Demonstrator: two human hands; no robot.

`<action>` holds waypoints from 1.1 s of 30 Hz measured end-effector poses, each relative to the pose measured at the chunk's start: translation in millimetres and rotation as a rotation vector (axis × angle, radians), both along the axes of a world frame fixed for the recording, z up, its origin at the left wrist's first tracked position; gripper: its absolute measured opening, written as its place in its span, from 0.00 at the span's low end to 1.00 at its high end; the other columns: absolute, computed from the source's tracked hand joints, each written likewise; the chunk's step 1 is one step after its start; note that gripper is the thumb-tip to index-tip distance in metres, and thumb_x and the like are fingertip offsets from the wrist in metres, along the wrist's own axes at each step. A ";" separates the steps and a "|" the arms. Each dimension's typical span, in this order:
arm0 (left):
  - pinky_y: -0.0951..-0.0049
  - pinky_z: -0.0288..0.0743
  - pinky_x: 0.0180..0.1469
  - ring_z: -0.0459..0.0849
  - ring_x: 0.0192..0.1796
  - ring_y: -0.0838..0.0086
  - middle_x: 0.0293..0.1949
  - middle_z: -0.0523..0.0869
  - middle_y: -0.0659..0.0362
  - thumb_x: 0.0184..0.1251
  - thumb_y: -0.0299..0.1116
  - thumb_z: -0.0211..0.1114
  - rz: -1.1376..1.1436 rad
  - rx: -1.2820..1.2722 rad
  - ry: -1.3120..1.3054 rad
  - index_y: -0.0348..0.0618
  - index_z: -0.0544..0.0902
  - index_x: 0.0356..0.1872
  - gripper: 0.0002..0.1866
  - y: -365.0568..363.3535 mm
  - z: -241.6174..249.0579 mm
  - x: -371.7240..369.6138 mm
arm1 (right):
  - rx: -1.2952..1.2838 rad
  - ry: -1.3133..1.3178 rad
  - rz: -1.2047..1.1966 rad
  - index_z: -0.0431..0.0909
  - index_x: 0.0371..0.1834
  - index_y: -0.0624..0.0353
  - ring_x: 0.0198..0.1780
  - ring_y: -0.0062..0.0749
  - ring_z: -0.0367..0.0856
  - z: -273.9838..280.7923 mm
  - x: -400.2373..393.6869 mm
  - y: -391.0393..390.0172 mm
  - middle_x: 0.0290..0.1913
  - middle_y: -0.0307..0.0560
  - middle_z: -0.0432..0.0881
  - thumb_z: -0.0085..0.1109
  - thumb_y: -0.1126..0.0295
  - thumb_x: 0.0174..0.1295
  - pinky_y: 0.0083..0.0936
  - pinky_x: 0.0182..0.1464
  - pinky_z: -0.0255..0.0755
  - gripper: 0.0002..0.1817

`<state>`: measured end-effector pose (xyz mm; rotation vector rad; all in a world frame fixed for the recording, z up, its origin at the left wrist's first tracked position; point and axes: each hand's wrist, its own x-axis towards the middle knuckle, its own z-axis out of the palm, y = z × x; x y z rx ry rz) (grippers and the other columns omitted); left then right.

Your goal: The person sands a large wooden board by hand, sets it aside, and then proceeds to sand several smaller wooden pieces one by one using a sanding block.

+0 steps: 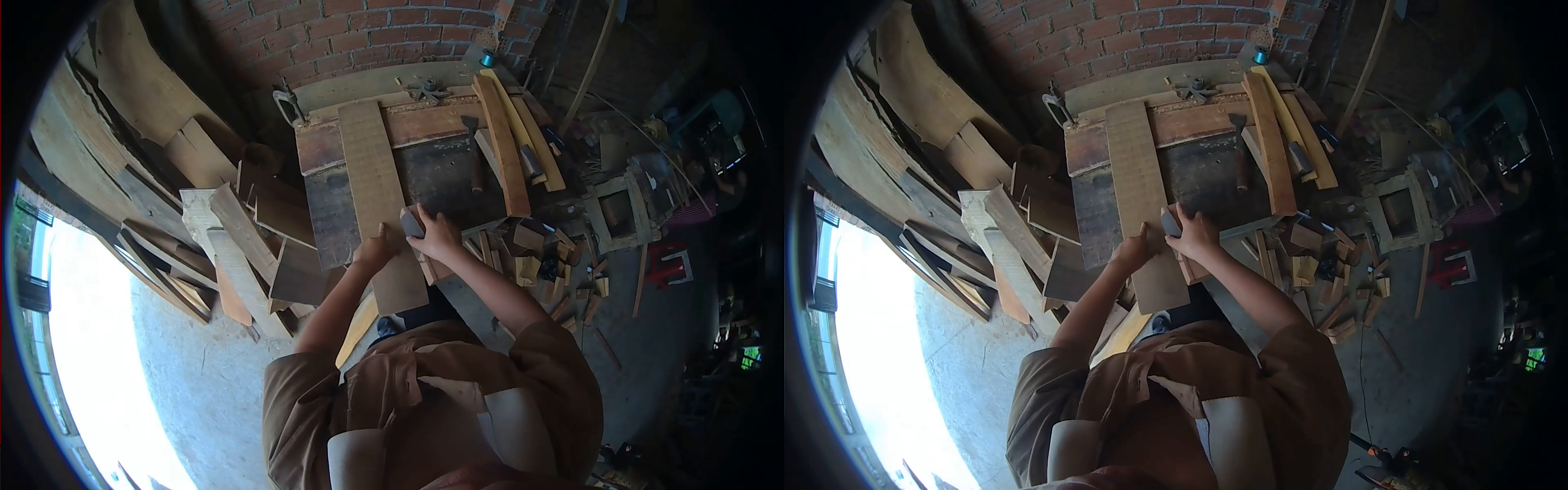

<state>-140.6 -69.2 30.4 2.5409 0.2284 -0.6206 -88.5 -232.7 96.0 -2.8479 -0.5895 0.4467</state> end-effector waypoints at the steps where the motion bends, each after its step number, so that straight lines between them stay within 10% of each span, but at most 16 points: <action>1: 0.59 0.76 0.39 0.83 0.36 0.53 0.31 0.83 0.42 0.53 0.36 0.61 -0.020 0.038 -0.041 0.34 0.33 0.67 0.50 -3.3 -7.6 -12.2 | -0.009 -0.020 0.012 0.51 0.69 0.43 0.46 0.49 0.76 -2.8 -3.9 6.7 0.45 0.60 0.72 0.59 0.43 0.46 0.37 0.44 0.72 0.46; 6: 0.60 0.74 0.45 0.82 0.39 0.48 0.33 0.82 0.38 0.50 0.46 0.64 -0.052 -0.474 -0.028 0.34 0.27 0.66 0.58 -17.1 35.7 -71.6 | 0.042 -0.102 0.012 0.52 0.69 0.44 0.45 0.47 0.76 -35.3 3.2 44.4 0.47 0.57 0.70 0.60 0.43 0.45 0.37 0.41 0.73 0.47; 16: 0.61 0.78 0.37 0.84 0.36 0.56 0.35 0.83 0.42 0.43 0.69 0.59 0.208 0.019 -0.054 0.24 0.31 0.64 0.66 -0.8 38.0 69.8 | 0.129 -0.078 -0.065 0.53 0.68 0.39 0.51 0.47 0.73 -29.9 118.3 119.2 0.51 0.56 0.68 0.60 0.44 0.44 0.37 0.46 0.73 0.45; 27: 0.64 0.78 0.37 0.85 0.36 0.60 0.36 0.83 0.44 0.51 0.65 0.52 0.330 0.148 -0.106 0.22 0.36 0.64 0.58 76.5 56.6 269.5 | 0.211 -0.109 -0.020 0.53 0.69 0.41 0.53 0.50 0.73 -21.9 320.5 217.6 0.58 0.60 0.65 0.60 0.45 0.44 0.37 0.51 0.71 0.46; 33: 0.63 0.78 0.32 0.85 0.33 0.60 0.33 0.84 0.46 0.49 0.67 0.53 0.320 0.161 -0.124 0.23 0.36 0.64 0.60 60.7 53.6 233.9 | 0.262 -0.145 0.012 0.52 0.69 0.42 0.52 0.53 0.73 -31.2 286.6 199.1 0.56 0.62 0.65 0.61 0.48 0.45 0.38 0.51 0.70 0.46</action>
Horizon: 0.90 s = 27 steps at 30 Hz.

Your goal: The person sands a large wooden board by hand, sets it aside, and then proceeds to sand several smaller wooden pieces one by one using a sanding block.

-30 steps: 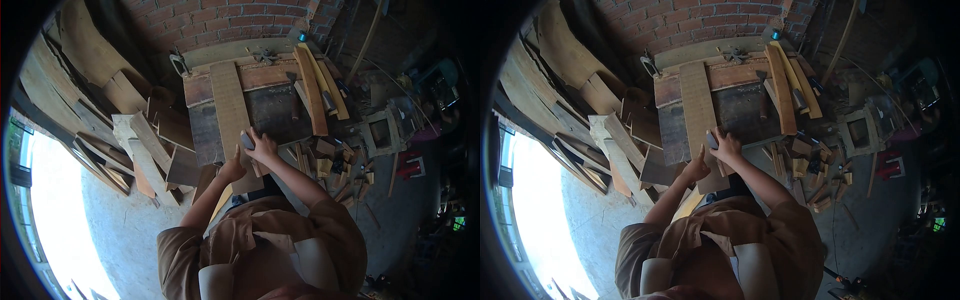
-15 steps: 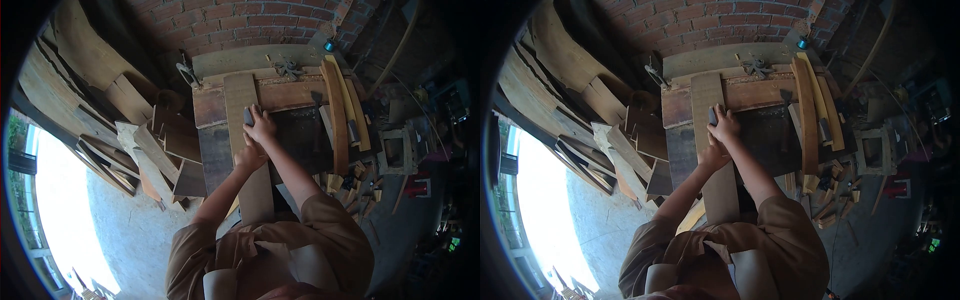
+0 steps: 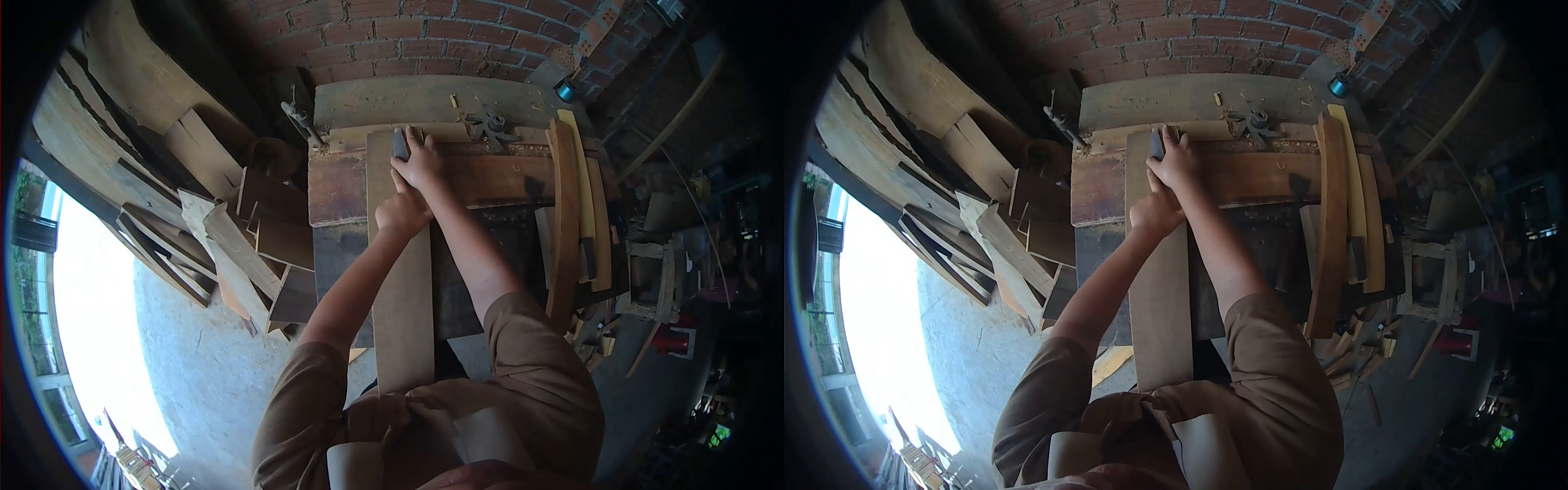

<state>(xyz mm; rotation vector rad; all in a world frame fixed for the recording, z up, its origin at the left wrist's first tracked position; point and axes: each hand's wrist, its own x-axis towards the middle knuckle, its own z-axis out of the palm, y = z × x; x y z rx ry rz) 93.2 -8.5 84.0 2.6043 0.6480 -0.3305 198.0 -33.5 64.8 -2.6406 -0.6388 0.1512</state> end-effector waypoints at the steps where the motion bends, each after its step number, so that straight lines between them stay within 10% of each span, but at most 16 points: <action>1: 0.64 0.78 0.30 0.85 0.32 0.61 0.32 0.84 0.47 0.49 0.68 0.53 -0.005 -0.015 0.018 0.22 0.36 0.64 0.61 -12.6 0.2 -25.6 | -0.005 0.002 0.027 0.52 0.69 0.42 0.51 0.53 0.73 -4.0 -23.5 -11.2 0.55 0.62 0.65 0.61 0.48 0.45 0.38 0.50 0.70 0.45; 11: 0.64 0.76 0.22 0.84 0.22 0.62 0.22 0.83 0.50 0.42 0.68 0.60 -0.035 -0.191 0.117 0.24 0.34 0.64 0.66 -125.7 -42.0 -279.5 | 0.090 -0.118 0.020 0.58 0.67 0.41 0.38 0.47 0.72 -29.5 -282.1 -146.0 0.41 0.54 0.66 0.64 0.51 0.43 0.38 0.34 0.72 0.44; 27: 0.59 0.78 0.36 0.84 0.37 0.54 0.35 0.83 0.44 0.43 0.69 0.59 -0.043 0.020 -0.026 0.24 0.39 0.64 0.63 49.9 -12.3 -2.8 | 0.053 0.029 -0.016 0.54 0.68 0.41 0.56 0.52 0.68 0.7 0.5 41.3 0.57 0.60 0.63 0.62 0.47 0.45 0.38 0.55 0.67 0.45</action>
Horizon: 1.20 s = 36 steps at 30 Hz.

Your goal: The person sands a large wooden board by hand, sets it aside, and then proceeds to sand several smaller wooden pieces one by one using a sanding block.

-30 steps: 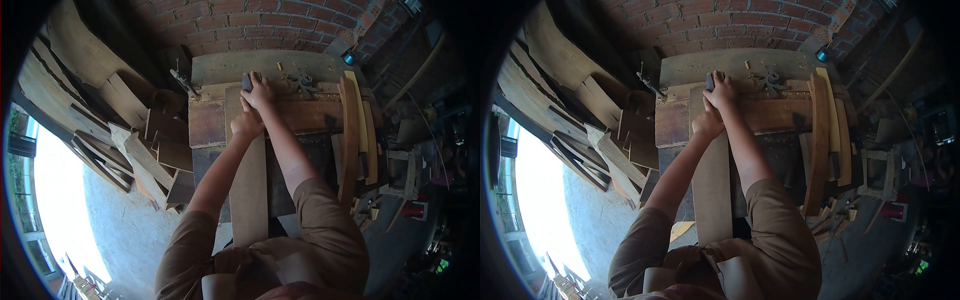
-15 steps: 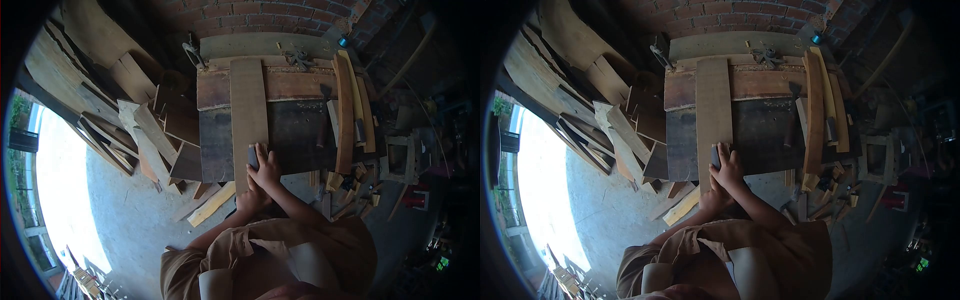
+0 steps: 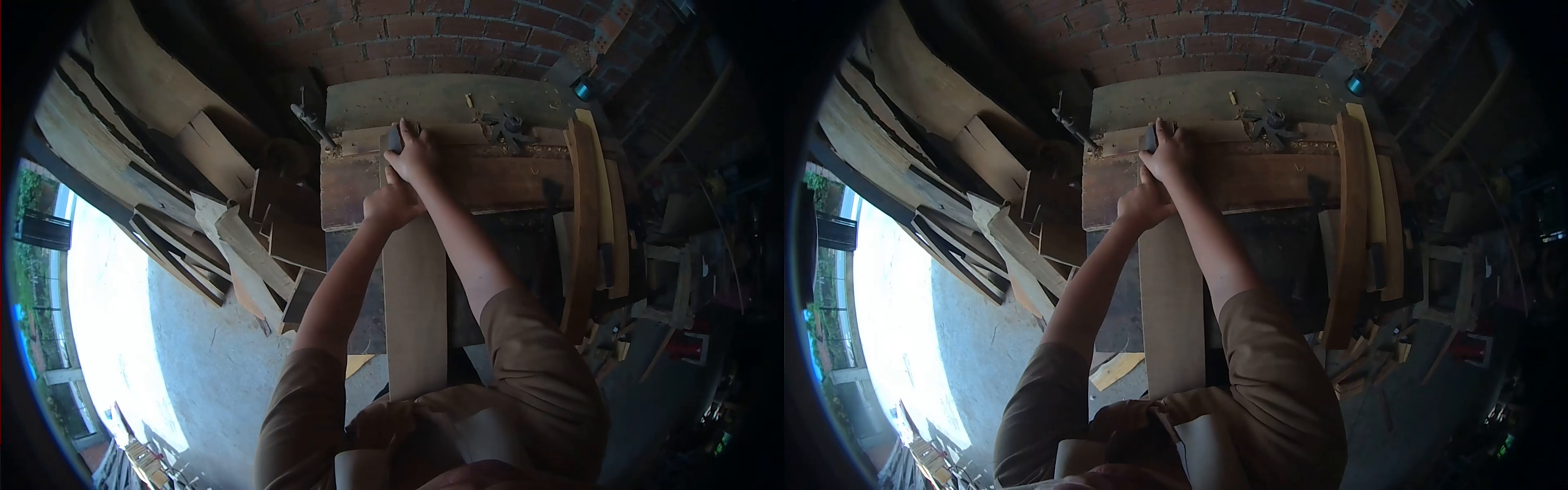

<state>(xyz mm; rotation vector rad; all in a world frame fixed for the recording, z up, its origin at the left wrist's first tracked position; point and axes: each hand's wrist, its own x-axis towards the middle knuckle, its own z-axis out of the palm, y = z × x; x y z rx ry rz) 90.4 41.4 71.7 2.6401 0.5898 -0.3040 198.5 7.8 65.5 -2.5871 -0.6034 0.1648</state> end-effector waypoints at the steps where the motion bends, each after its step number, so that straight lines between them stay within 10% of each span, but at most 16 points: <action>1: 0.58 0.77 0.37 0.84 0.37 0.54 0.35 0.83 0.43 0.44 0.68 0.58 -0.007 0.003 -0.026 0.24 0.39 0.64 0.62 2.0 1.5 1.9 | -0.027 -0.058 -0.002 0.54 0.68 0.40 0.55 0.52 0.69 -0.3 -1.8 0.3 0.57 0.60 0.63 0.62 0.48 0.45 0.39 0.54 0.67 0.44; 15: 0.66 0.73 0.17 0.81 0.18 0.61 0.33 0.81 0.39 0.35 0.68 0.65 0.058 -0.306 0.084 0.20 0.34 0.63 0.70 -158.1 -33.5 -306.5 | 0.072 -0.122 0.168 0.58 0.67 0.40 0.34 0.46 0.68 -27.7 -309.0 -174.3 0.35 0.54 0.64 0.63 0.52 0.44 0.38 0.35 0.67 0.42; 20: 0.64 0.73 0.17 0.81 0.18 0.60 0.20 0.82 0.49 0.38 0.70 0.62 0.048 -0.149 -0.108 0.19 0.36 0.62 0.68 -124.4 -42.9 -248.8 | 0.125 -0.098 0.182 0.62 0.65 0.41 0.33 0.47 0.69 -20.9 -241.8 -130.4 0.36 0.56 0.65 0.66 0.54 0.43 0.38 0.34 0.67 0.41; 28: 0.59 0.78 0.32 0.84 0.33 0.54 0.29 0.83 0.45 0.41 0.69 0.60 0.024 0.085 -0.091 0.23 0.42 0.62 0.63 21.0 -2.5 -4.2 | 0.094 -0.014 0.030 0.60 0.65 0.42 0.49 0.51 0.73 -9.0 -16.7 19.4 0.48 0.57 0.68 0.63 0.48 0.43 0.40 0.47 0.70 0.42; 36: 0.59 0.78 0.31 0.84 0.31 0.54 0.28 0.83 0.45 0.42 0.66 0.60 0.066 -0.037 0.006 0.23 0.42 0.63 0.61 -35.4 0.1 -88.5 | 0.119 -0.039 0.080 0.62 0.64 0.43 0.45 0.50 0.70 -4.9 -96.5 -36.1 0.43 0.57 0.67 0.65 0.54 0.43 0.41 0.45 0.68 0.41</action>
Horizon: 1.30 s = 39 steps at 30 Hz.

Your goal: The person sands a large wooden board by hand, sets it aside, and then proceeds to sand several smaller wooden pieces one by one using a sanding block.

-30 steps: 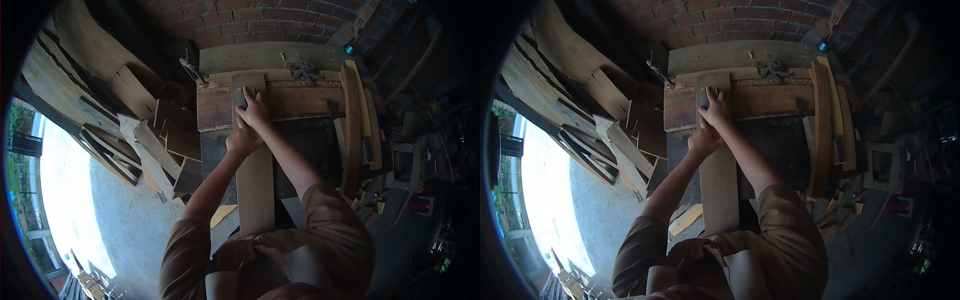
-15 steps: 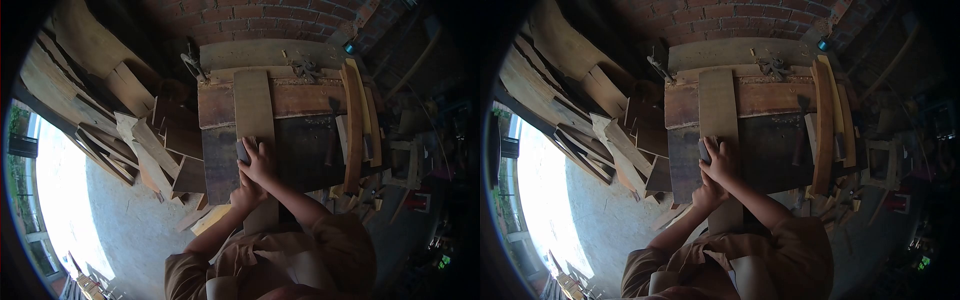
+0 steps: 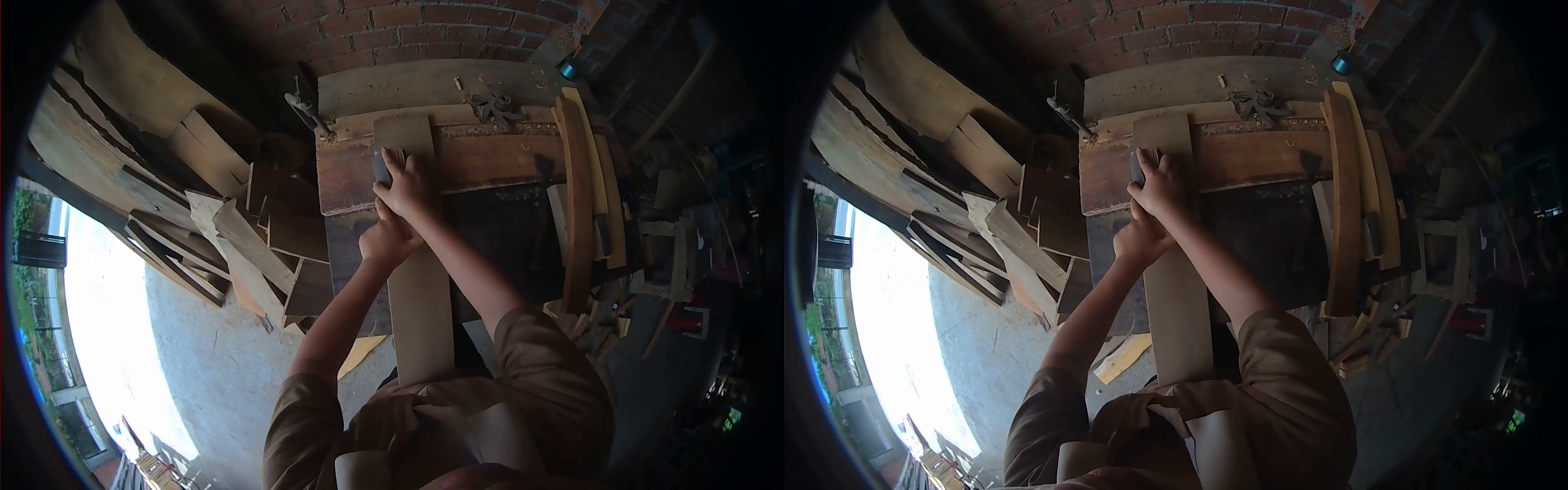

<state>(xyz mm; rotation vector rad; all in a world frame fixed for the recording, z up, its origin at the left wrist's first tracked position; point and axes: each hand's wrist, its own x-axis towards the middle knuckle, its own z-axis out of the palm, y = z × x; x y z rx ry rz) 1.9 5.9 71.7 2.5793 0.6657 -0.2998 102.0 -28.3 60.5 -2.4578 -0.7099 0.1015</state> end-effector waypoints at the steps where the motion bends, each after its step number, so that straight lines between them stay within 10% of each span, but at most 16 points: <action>1: 0.59 0.78 0.29 0.84 0.30 0.55 0.27 0.83 0.46 0.42 0.64 0.61 0.006 -0.050 0.033 0.23 0.40 0.63 0.61 -18.2 1.4 -29.4 | -0.040 -0.064 0.049 0.61 0.65 0.43 0.44 0.50 0.70 4.5 -29.2 -21.9 0.41 0.56 0.67 0.66 0.54 0.42 0.41 0.43 0.68 0.41; 11: 0.67 0.69 0.13 0.80 0.15 0.67 0.15 0.80 0.56 0.40 0.66 0.61 -0.070 -0.169 -0.031 0.20 0.37 0.63 0.66 -122.2 -34.2 -207.2 | -0.055 -0.040 0.023 0.58 0.67 0.38 0.36 0.47 0.69 -17.2 -200.0 -136.5 0.37 0.56 0.65 0.64 0.53 0.44 0.37 0.36 0.69 0.43; 26: 0.61 0.78 0.36 0.84 0.36 0.55 0.33 0.83 0.42 0.41 0.67 0.61 -0.183 0.093 -0.011 0.19 0.42 0.62 0.63 37.3 8.9 100.2 | -0.092 0.063 -0.160 0.58 0.66 0.41 0.57 0.53 0.67 6.4 101.6 34.6 0.58 0.63 0.62 0.61 0.50 0.46 0.39 0.56 0.66 0.41; 39: 0.61 0.76 0.21 0.83 0.23 0.56 0.22 0.82 0.47 0.38 0.62 0.67 -0.181 -0.281 0.194 0.18 0.34 0.61 0.67 -142.9 -15.3 -208.4 | 0.040 -0.072 -0.068 0.62 0.64 0.42 0.37 0.48 0.70 -22.4 -212.9 -173.0 0.37 0.55 0.65 0.65 0.56 0.44 0.40 0.37 0.68 0.39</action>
